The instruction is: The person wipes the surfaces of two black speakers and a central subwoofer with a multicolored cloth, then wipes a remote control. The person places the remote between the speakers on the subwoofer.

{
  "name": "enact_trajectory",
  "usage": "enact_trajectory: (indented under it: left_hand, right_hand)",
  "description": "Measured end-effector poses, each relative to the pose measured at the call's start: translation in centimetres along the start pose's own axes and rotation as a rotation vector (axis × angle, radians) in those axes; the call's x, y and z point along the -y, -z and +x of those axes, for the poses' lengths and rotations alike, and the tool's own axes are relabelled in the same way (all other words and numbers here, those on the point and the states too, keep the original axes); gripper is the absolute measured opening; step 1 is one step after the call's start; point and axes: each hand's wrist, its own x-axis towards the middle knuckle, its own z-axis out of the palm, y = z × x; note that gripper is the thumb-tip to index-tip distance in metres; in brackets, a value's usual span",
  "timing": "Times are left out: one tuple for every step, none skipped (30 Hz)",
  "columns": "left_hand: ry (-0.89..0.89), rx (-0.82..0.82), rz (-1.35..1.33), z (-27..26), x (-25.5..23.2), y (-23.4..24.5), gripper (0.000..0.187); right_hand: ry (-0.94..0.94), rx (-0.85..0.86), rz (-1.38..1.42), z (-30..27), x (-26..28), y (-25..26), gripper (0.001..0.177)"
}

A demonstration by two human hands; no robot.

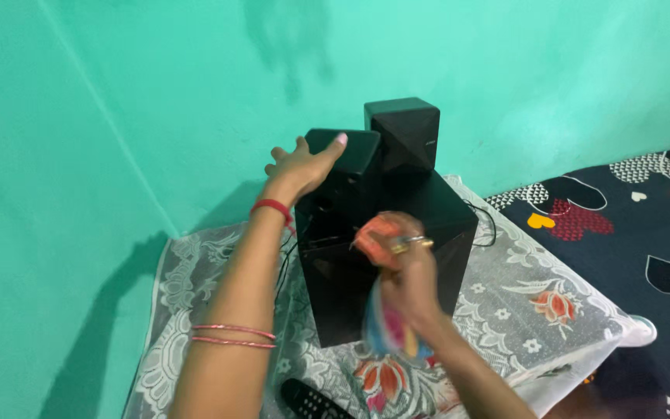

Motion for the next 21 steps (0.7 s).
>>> enact_trajectory:
  left_hand:
    - [-0.014, 0.065, 0.059, -0.3, -0.2, 1.0, 0.125]
    - [-0.022, 0.060, 0.112, -0.6, -0.7, 1.4, 0.126]
    - [-0.031, 0.056, 0.165, -1.0, -1.1, 1.6, 0.127]
    - [-0.040, 0.049, 0.219, -1.2, -1.6, 1.7, 0.128]
    - [-0.109, 0.023, 0.249, -1.4, -2.0, 1.6, 0.122]
    - [-0.178, 0.000, 0.279, -1.4, -2.2, 1.2, 0.117]
    - [-0.247, -0.022, 0.309, -1.2, -2.4, 0.9, 0.112]
    - [-0.291, -0.010, 0.253, -0.8, -2.3, 0.8, 0.112]
    - [-0.334, 0.003, 0.196, -0.4, -2.3, 0.7, 0.113]
    - [-0.375, 0.014, 0.146, -0.1, -2.0, 0.8, 0.114]
    - [-0.362, 0.017, 0.160, 0.0, -1.8, 0.9, 0.114]
    - [-0.349, 0.020, 0.172, -0.2, -1.7, 0.8, 0.114]
    - [-0.336, 0.023, 0.185, -0.4, -1.7, 0.6, 0.113]
    - [-0.338, 0.003, 0.197, -0.5, -1.9, 0.5, 0.113]
    - [-0.341, -0.016, 0.210, -0.7, -2.0, 0.4, 0.112]
    - [-0.340, -0.035, 0.220, -0.9, -2.0, 0.2, 0.112]
    - [-0.345, -0.040, 0.228, -1.0, -2.1, 0.1, 0.111]
    - [-0.346, -0.048, 0.238, -1.1, -2.2, 0.1, 0.110]
    - [-0.348, -0.057, 0.249, -1.1, -2.2, 0.1, 0.110]
    - [-0.339, -0.055, 0.238, -1.2, -2.2, 0.1, 0.110]
    - [-0.331, -0.053, 0.227, -1.3, -2.2, 0.1, 0.109]
  right_hand:
    - [0.054, -0.099, -0.039, 1.1, -0.5, 0.8, 0.058]
    - [0.105, -0.196, -0.080, 2.2, -0.7, 1.2, 0.052]
    - [0.223, -0.231, -0.139, 3.2, -0.6, 1.4, 0.056]
    - [0.342, -0.266, -0.197, 4.2, -0.4, 1.5, 0.059]
    - [0.461, -0.300, -0.255, 5.4, -0.3, 1.5, 0.063]
    - [0.489, -0.278, -0.292, 6.5, -0.2, 1.2, 0.062]
    - [0.517, -0.255, -0.329, 7.6, -0.2, 0.8, 0.061]
    - [0.547, -0.229, -0.362, 8.1, -0.4, 0.6, 0.061]
    - [0.571, -0.208, -0.376, 8.2, -0.7, 0.4, 0.061]
    - [0.593, -0.191, -0.385, 8.4, -1.1, -0.1, 0.062]
    - [0.614, -0.173, -0.393, 8.5, -1.5, -0.6, 0.063]
    - [0.637, -0.195, -0.426, 8.4, -2.0, -1.0, 0.061]
    - [0.660, -0.217, -0.459, 8.2, -2.4, -1.4, 0.060]
    - [0.681, -0.240, -0.497, 8.0, -2.9, -1.6, 0.059]
    - [0.689, -0.243, -0.522, 7.8, -3.4, -1.7, 0.059]
    - [0.698, -0.240, -0.545, 7.5, -3.7, -1.7, 0.060]
    - [0.707, -0.238, -0.568, 7.3, -3.9, -1.7, 0.061]
    - [0.712, -0.230, -0.552, 7.2, -4.0, -1.7, 0.061]
    - [0.717, -0.222, -0.536, 7.2, -4.2, -1.5, 0.061]
    - [0.719, -0.213, -0.520, 7.0, -4.3, -1.4, 0.061]
    - [0.707, -0.202, -0.511, 6.6, -4.3, -1.5, 0.061]
